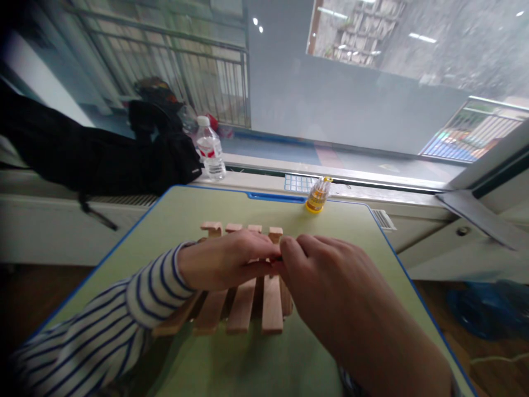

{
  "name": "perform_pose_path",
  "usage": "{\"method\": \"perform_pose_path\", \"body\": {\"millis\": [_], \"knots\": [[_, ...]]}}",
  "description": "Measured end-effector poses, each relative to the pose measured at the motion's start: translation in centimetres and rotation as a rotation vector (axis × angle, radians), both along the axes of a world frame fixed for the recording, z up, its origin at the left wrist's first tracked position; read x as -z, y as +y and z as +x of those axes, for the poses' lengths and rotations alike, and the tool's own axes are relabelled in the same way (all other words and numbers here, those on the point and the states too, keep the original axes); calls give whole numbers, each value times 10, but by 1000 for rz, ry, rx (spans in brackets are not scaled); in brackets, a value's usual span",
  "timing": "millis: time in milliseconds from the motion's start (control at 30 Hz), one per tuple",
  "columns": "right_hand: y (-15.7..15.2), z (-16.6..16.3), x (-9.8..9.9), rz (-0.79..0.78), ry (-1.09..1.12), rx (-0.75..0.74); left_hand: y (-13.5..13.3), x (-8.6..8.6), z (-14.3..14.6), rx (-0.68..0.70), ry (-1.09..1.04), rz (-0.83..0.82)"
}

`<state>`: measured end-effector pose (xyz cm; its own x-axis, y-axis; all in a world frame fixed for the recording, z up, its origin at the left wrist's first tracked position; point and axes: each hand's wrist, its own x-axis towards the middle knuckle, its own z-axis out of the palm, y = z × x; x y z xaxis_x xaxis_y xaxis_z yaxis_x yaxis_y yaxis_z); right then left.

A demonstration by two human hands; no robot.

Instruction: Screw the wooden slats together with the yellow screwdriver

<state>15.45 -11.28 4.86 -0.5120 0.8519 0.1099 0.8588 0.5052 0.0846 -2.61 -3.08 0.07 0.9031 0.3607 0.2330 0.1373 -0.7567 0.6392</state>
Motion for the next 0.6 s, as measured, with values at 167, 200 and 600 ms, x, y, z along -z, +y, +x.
{"method": "perform_pose_path", "body": {"millis": [167,200,600], "knots": [[0,-3,-2,42,-12,-9,-2,-3,1,-24,-3,36],[1,-4,-2,41,-21,-9,-2,-3,1,-41,-3,50],[2,4,3,212,33,-131,0,-9,-1,-90,76,68]]}}
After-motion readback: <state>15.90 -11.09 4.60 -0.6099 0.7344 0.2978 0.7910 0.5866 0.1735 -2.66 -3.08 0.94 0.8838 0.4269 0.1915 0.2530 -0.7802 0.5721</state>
